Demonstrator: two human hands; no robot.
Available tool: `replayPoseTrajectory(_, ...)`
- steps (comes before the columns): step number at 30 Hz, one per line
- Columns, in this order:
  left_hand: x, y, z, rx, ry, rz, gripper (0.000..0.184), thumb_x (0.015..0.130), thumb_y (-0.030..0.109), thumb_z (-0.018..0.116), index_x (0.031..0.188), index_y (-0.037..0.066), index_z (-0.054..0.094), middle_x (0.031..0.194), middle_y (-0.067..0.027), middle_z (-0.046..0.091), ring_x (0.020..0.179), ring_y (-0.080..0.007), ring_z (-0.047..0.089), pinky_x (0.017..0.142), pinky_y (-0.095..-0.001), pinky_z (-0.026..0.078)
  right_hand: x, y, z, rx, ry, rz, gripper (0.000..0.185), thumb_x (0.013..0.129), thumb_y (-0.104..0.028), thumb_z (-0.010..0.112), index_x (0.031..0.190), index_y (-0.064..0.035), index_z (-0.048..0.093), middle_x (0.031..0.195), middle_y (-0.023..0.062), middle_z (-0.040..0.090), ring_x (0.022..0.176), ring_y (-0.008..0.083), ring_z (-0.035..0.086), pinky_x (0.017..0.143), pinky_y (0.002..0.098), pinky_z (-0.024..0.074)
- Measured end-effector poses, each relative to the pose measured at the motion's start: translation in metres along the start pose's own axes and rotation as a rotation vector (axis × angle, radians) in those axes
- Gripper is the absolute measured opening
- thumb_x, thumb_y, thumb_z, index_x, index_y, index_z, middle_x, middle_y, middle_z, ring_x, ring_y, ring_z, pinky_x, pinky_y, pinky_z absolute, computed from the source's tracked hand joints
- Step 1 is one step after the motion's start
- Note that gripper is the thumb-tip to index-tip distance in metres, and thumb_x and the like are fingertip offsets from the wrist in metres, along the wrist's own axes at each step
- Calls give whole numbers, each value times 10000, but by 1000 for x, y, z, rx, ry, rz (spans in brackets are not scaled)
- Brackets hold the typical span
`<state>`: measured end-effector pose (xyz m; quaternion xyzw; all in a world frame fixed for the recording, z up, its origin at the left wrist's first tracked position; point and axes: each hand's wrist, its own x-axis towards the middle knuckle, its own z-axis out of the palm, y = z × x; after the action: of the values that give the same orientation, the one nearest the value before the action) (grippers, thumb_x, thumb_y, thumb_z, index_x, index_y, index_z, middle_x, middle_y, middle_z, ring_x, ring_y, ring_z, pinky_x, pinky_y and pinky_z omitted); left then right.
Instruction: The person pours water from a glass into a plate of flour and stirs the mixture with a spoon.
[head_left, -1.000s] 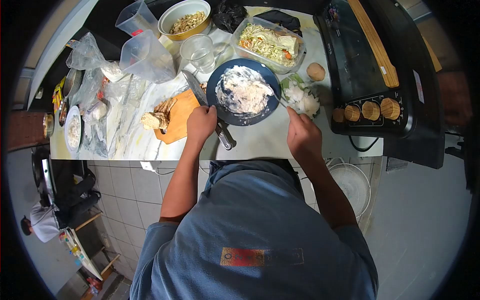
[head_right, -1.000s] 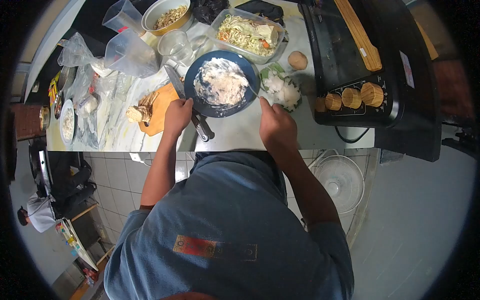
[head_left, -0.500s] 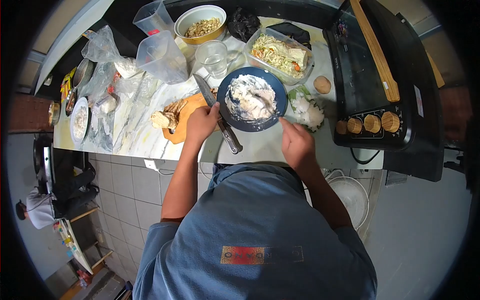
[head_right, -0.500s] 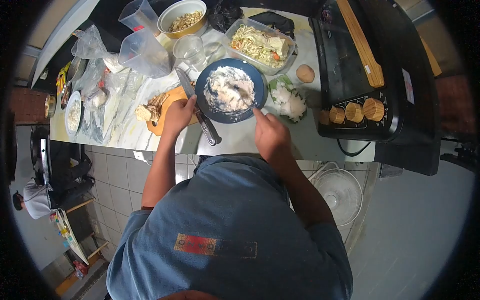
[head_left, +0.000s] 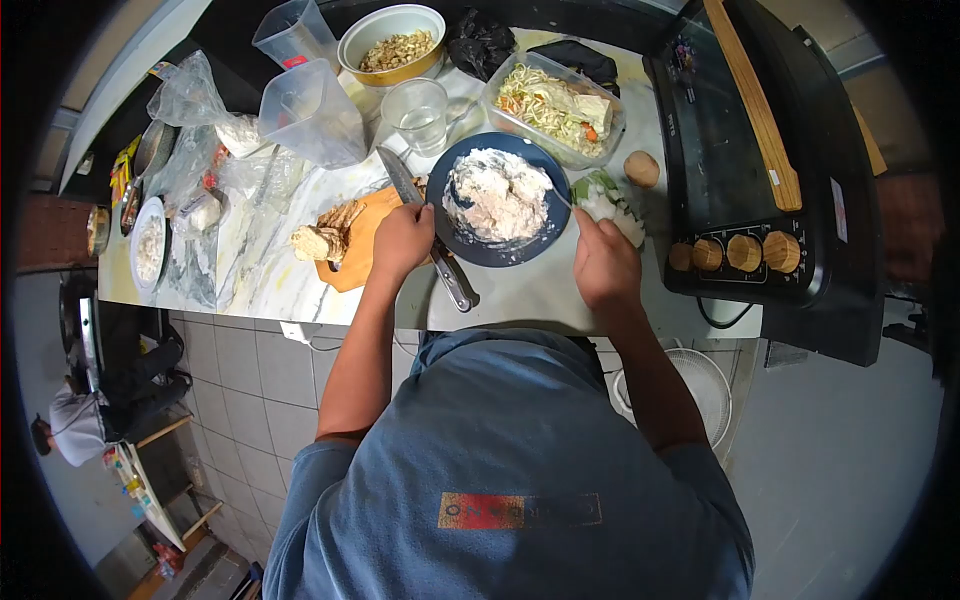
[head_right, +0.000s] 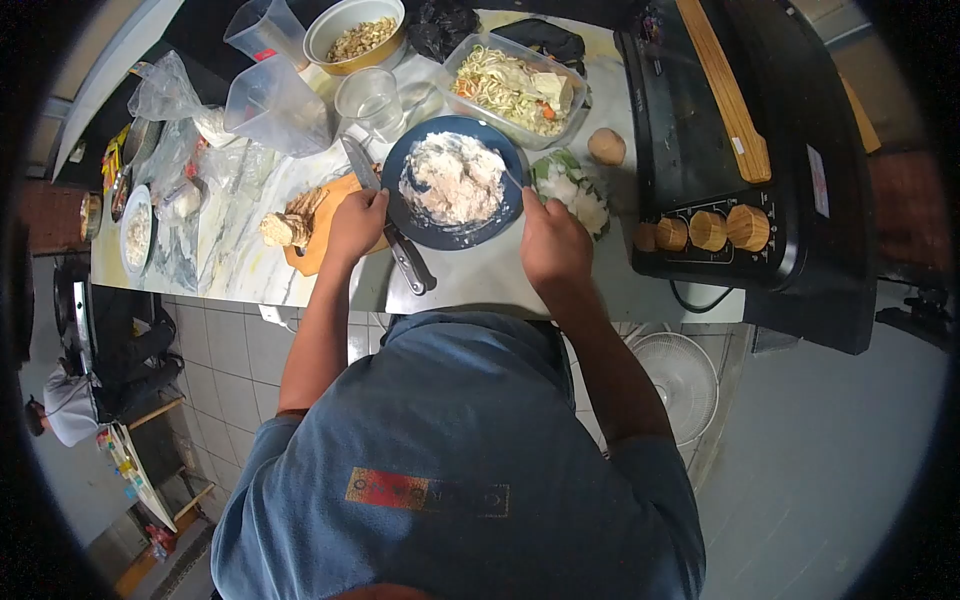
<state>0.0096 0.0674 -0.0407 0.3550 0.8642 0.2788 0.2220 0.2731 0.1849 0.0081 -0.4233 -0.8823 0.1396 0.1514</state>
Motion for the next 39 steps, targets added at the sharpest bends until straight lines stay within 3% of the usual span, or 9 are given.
replayPoseTrajectory(4, -3, 3, 1, -55, -3, -37, 415, 964, 335, 554, 892, -50, 690, 729, -247, 647, 724, -398, 662, 696, -451, 489, -18, 8, 24, 59, 77, -80, 290, 906, -66, 588, 1185, -37, 663, 858, 161, 637, 807, 370, 650, 716, 458, 531)
replayPoseTrajectory(6, -5, 6, -1, -53, -29, -71, 405, 959, 329, 537, 889, -28, 716, 791, -271, 675, 796, -443, 669, 760, -487, 517, -21, 10, 28, 351, 167, -162, 267, 881, -22, 598, 1136, -8, 678, 815, 160, 642, 770, 368, 651, 696, 444, 528)
replayPoseTrajectory(9, -4, 7, -4, -80, -58, -105, 409, 960, 335, 540, 894, -28, 716, 790, -270, 675, 798, -442, 670, 761, -486, 517, -22, 3, 17, 377, 217, -153, 259, 861, 10, 599, 1104, 9, 690, 783, 167, 638, 732, 369, 643, 667, 440, 515)
replayPoseTrajectory(15, -5, 8, -8, -86, -78, -80, 404, 962, 342, 541, 898, -19, 710, 795, -265, 675, 812, -445, 665, 763, -485, 516, -32, -2, 1, 240, 44, -171, 296, 838, 10, 623, 1123, -8, 698, 768, 157, 603, 687, 353, 623, 624, 441, 501)
replayPoseTrajectory(22, -3, 9, -10, -36, -92, -79, 392, 960, 339, 542, 882, -12, 698, 814, -265, 675, 830, -443, 663, 766, -490, 513, -18, -15, -1, 225, 176, -204, 299, 852, 25, 604, 1133, -1, 702, 759, 173, 594, 697, 355, 627, 643, 431, 508)
replayPoseTrajectory(25, 0, 4, -6, -38, -89, -74, 386, 958, 338, 544, 885, -8, 696, 813, -265, 674, 828, -444, 661, 764, -493, 511, 2, -10, -1, 198, 154, -180, 310, 846, -13, 621, 1143, -48, 700, 787, 149, 598, 722, 359, 632, 656, 433, 522)
replayPoseTrajectory(27, 1, -1, -5, -12, -87, -48, 417, 965, 340, 561, 909, -56, 677, 739, -232, 656, 719, -364, 664, 706, -432, 489, 19, -4, 10, 177, 162, -181, 307, 861, -34, 610, 1155, -68, 690, 805, 155, 604, 747, 361, 634, 675, 438, 526)
replayPoseTrajectory(37, -4, 8, -9, -144, -97, -93, 394, 970, 314, 577, 895, -60, 677, 689, -187, 633, 644, -274, 621, 668, -400, 474, 45, 5, -4, 231, -39, -385, 324, 869, -18, 571, 1174, -72, 668, 789, 152, 590, 735, 356, 627, 655, 441, 512)
replayPoseTrajectory(39, -5, 5, -8, -146, -93, -96, 387, 964, 323, 553, 847, -19, 688, 737, -236, 661, 739, -400, 667, 705, -460, 503, 43, 3, -17, 243, -107, -412, 304, 869, -18, 583, 1156, -65, 672, 786, 147, 584, 722, 352, 626, 643, 435, 508)
